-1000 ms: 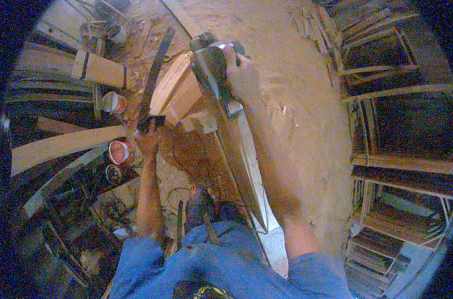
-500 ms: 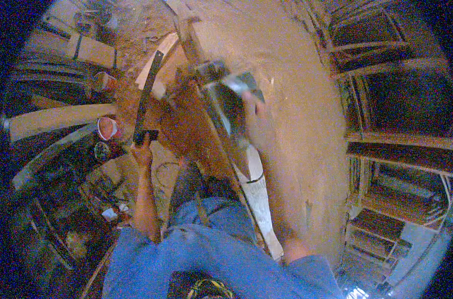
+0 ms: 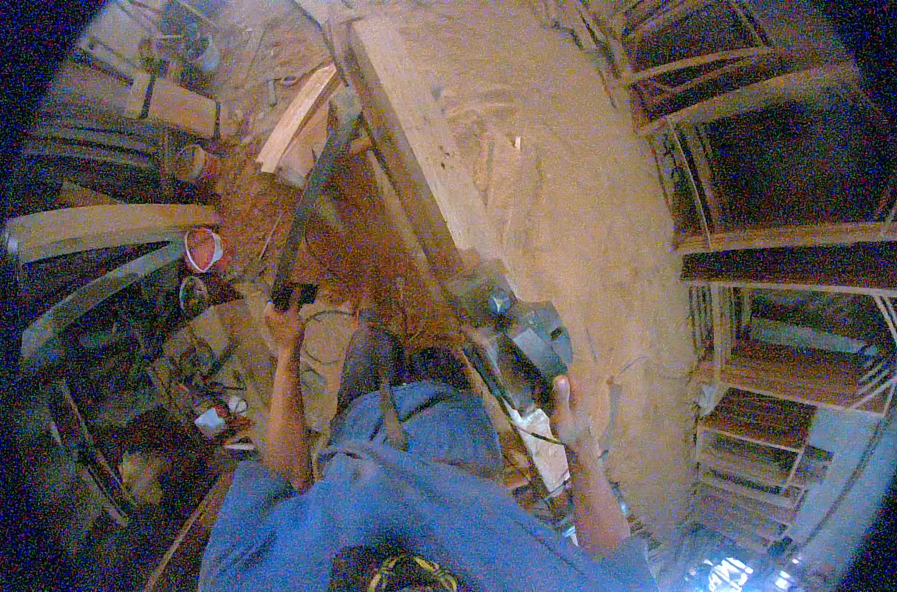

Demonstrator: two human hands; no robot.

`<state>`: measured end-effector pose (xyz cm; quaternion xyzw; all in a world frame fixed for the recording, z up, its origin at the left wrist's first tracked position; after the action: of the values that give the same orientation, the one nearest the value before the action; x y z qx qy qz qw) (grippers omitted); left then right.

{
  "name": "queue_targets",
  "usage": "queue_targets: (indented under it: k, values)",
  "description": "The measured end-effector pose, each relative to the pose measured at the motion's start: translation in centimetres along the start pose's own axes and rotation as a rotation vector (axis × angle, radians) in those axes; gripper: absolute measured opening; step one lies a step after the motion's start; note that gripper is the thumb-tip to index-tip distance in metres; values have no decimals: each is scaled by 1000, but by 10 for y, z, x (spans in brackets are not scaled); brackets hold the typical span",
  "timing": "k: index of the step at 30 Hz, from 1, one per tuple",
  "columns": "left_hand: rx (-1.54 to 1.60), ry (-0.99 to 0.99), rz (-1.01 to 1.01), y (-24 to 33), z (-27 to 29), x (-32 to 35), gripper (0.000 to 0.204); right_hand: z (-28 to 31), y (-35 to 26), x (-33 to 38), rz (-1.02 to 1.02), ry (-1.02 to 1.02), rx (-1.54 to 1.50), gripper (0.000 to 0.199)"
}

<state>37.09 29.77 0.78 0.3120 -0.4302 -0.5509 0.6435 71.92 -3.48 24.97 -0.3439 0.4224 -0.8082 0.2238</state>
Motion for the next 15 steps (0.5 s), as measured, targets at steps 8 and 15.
queue_targets:
  k: [8, 15]
  values:
    - [-29, 80, -13, -20, 24, 4, 33, -14, 4, -51, 9, 48, -70, 51]
    - [60, 161, 93, -76, 39, -17, 33, -103, -125, -193, 164, -71, 13, 57]
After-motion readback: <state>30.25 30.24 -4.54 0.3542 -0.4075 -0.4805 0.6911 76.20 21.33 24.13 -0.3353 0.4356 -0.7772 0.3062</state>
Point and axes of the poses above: each hand's wrist, its own x-axis away from the middle knuckle, its own z-axis out of the back of the hand, y = z × x, the point moved 6 cm from there along -x, towards the middle knuckle, and after that the axes turned 1 degree about z, right-handed, at the moved point
